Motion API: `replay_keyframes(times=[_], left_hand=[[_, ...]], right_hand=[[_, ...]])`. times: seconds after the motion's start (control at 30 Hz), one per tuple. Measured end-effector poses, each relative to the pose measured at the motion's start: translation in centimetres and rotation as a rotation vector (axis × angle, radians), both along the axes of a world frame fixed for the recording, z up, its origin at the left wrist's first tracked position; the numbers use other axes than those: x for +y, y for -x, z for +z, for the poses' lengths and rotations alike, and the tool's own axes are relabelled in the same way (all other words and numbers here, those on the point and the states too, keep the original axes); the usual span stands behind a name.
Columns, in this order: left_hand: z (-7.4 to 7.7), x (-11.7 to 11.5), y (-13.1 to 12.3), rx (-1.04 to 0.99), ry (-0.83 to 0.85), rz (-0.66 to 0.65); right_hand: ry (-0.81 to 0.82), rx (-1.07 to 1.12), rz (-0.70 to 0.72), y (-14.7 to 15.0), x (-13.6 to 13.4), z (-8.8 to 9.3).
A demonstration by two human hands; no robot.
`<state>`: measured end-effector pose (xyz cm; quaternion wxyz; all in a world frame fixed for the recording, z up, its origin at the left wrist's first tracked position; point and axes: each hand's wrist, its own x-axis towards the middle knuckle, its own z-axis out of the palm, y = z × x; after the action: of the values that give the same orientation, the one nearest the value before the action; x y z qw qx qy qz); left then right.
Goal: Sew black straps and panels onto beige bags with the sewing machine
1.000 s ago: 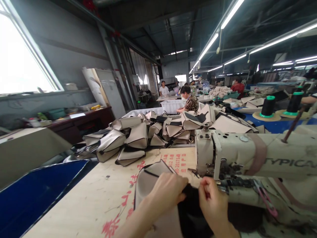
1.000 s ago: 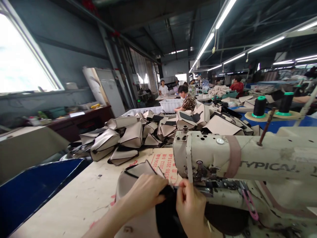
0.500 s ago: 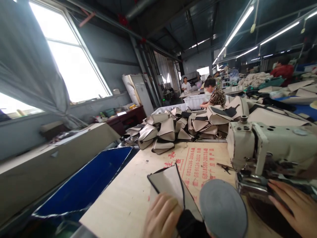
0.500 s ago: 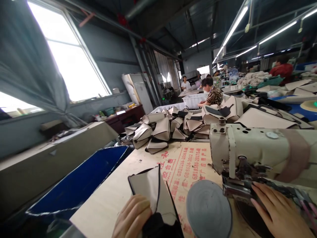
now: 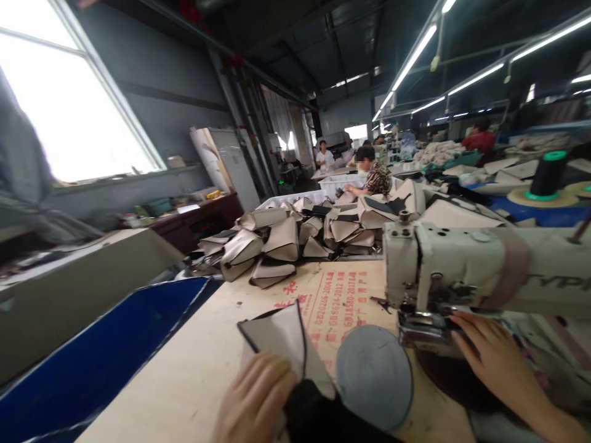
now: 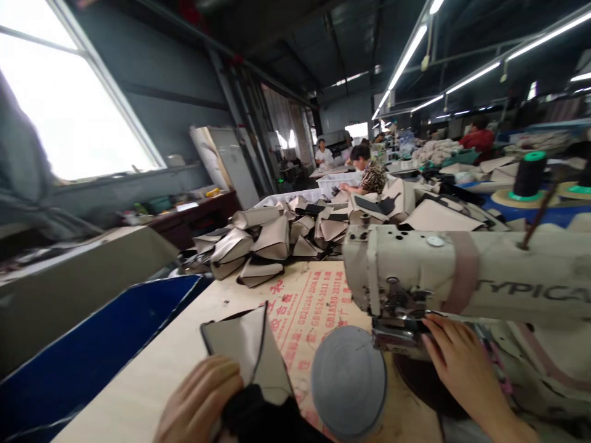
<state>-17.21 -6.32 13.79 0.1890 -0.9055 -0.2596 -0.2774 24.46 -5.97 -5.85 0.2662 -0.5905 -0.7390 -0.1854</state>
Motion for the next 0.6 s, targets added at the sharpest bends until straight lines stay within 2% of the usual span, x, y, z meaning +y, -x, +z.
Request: replay_keyframes(times=[0.07, 0.13, 0.23, 0.3, 0.33, 0.4, 0.43, 0.5, 0.6], left_hand=[[-0.3, 3.5, 0.8, -0.021, 0.085, 0.234], [-1.6, 7.2, 1.0, -0.034, 0.207, 0.425], [-5.9, 10.4, 0.2, 0.013, 0.568, 0.465], [-9.6, 10.4, -0.8, 0.118, 0.838, 0.455], [-11.5, 9.8, -1.3, 0.171, 0.922, 0.465], [-14.5, 8.4, -2.3, 0.261, 0.957, 0.504], [-15.5, 7.6, -2.7, 0.299, 0.945, 0.521], [-16.5, 6.3, -3.0, 0.324, 0.896, 0.552], [-16.2, 5.2, -2.0, 0.204, 0.8, 0.517]], right_hand=[[0.039, 0.073, -0.014, 0.2, 0.4, 1.2], [0.088, 0.147, -0.031, 0.8, 0.7, 2.4], [0.126, 0.193, -0.04, 1.8, 1.2, 3.8], [0.134, 0.196, -0.027, 2.7, 1.5, 4.8], [0.141, 0.2, -0.013, 3.3, 1.7, 5.2], [0.163, 0.212, 0.029, 4.4, 2.2, 6.2], [0.175, 0.219, 0.051, 5.1, 2.4, 6.6], [0.19, 0.24, 0.079, 6.2, 2.5, 7.3], [0.236, 0.234, 0.134, 7.1, 1.6, 7.6]])
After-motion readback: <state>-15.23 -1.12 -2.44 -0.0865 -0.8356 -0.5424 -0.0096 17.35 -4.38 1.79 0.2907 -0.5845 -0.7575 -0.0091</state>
